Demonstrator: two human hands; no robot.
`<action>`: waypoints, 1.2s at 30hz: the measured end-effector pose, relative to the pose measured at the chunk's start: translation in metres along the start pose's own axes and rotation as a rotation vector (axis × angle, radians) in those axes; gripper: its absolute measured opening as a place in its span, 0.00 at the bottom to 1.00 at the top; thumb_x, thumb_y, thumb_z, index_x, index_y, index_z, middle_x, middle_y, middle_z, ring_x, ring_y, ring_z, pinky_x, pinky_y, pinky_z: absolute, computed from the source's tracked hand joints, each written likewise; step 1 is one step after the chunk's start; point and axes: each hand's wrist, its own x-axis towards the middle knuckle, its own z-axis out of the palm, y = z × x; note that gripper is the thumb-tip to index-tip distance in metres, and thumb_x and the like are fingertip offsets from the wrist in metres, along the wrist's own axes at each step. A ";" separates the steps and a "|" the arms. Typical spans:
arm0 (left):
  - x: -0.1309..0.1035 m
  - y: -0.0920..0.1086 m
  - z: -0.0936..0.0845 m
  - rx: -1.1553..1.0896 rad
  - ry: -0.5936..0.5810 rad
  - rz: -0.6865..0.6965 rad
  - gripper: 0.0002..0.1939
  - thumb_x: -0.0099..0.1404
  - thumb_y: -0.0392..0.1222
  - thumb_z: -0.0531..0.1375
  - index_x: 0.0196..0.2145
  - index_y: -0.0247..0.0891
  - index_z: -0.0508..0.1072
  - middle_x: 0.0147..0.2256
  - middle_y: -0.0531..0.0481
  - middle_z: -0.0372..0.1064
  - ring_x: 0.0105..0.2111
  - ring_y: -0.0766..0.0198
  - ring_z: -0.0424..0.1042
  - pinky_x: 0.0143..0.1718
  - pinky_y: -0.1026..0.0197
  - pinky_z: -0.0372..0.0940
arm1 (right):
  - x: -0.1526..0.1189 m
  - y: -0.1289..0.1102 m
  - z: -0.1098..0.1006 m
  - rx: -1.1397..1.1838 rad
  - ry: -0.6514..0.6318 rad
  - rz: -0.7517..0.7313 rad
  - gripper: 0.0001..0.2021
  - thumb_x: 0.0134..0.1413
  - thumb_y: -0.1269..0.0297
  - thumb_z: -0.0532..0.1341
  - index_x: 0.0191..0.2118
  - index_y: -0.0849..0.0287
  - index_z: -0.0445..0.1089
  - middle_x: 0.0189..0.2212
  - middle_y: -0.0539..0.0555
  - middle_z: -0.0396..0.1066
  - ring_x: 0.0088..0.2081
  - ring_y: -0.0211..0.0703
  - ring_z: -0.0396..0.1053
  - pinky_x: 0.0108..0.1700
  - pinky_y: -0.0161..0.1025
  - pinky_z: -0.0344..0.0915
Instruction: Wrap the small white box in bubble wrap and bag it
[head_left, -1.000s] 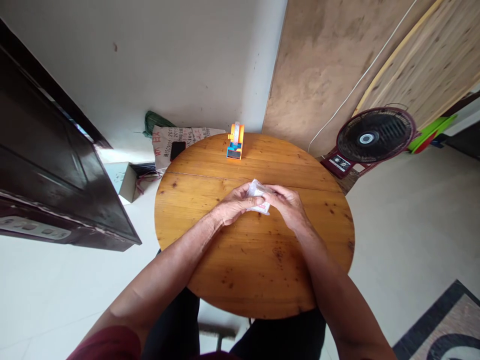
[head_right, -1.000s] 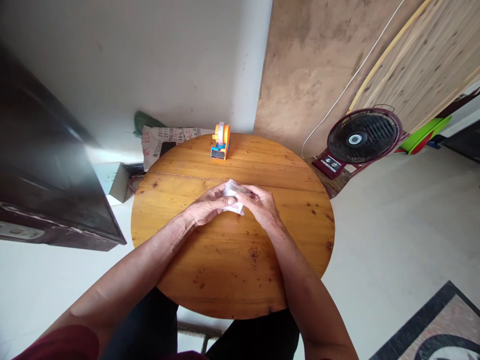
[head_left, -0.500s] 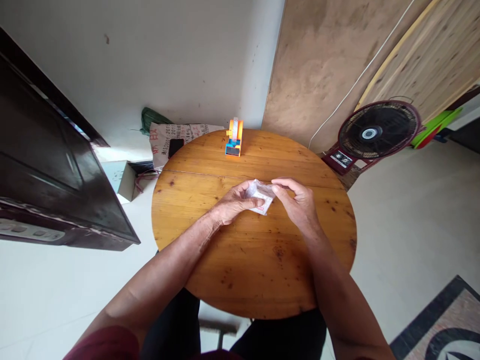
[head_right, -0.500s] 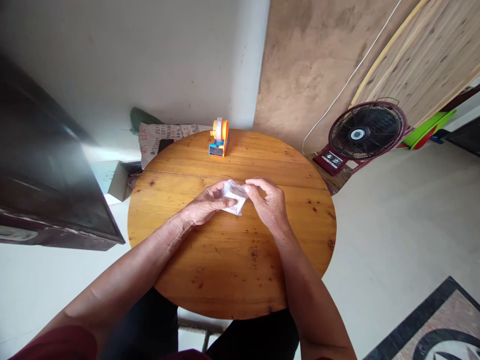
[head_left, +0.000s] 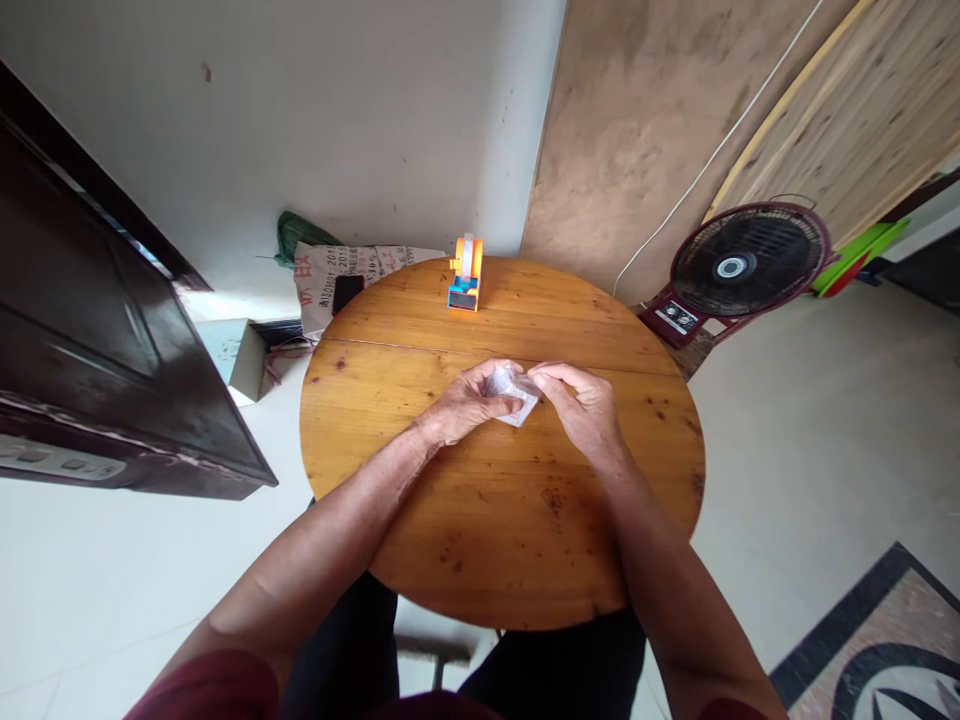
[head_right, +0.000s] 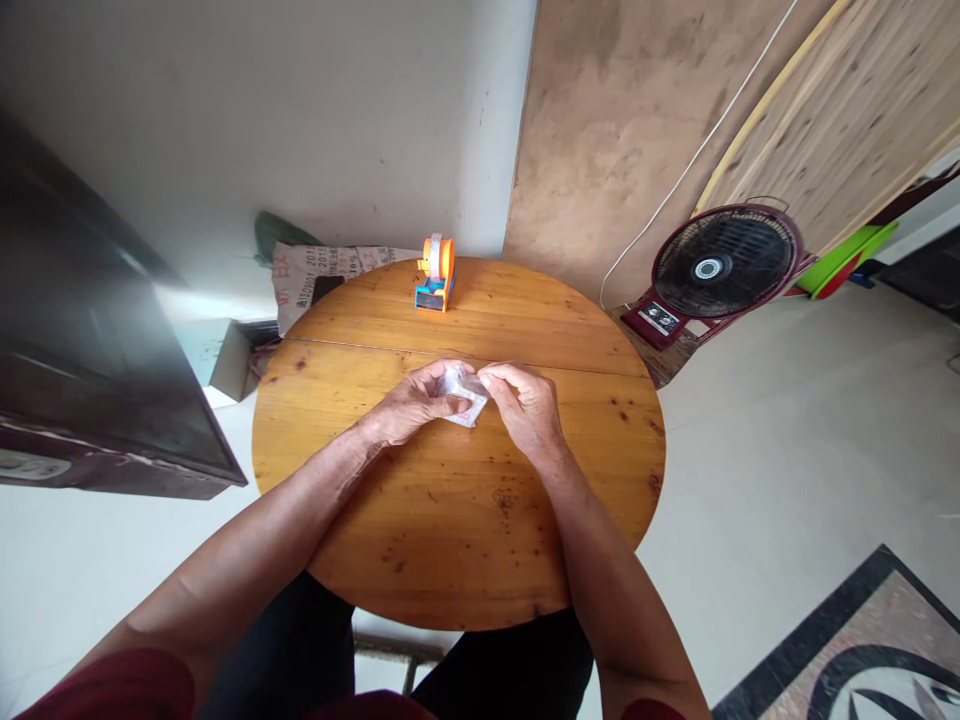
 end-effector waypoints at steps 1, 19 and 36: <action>0.001 0.000 0.000 0.002 0.008 0.002 0.27 0.43 0.37 0.73 0.43 0.36 0.73 0.33 0.53 0.72 0.32 0.67 0.69 0.37 0.63 0.63 | 0.000 0.000 0.001 0.010 -0.011 -0.017 0.10 0.61 0.63 0.58 0.34 0.55 0.76 0.36 0.52 0.78 0.39 0.44 0.75 0.46 0.40 0.69; 0.006 -0.006 -0.007 -0.360 0.017 -0.149 0.26 0.46 0.41 0.75 0.42 0.36 0.72 0.34 0.50 0.73 0.32 0.62 0.73 0.35 0.55 0.71 | -0.002 0.005 0.010 -0.464 -0.057 -0.413 0.15 0.65 0.68 0.52 0.46 0.56 0.76 0.45 0.56 0.77 0.46 0.48 0.74 0.50 0.47 0.66; 0.006 0.001 -0.016 -0.390 0.015 -0.072 0.19 0.55 0.42 0.70 0.43 0.34 0.75 0.38 0.45 0.75 0.34 0.62 0.74 0.35 0.60 0.71 | -0.004 -0.013 -0.001 -0.260 -0.053 -0.544 0.08 0.59 0.62 0.60 0.40 0.51 0.77 0.56 0.54 0.69 0.56 0.53 0.66 0.56 0.54 0.62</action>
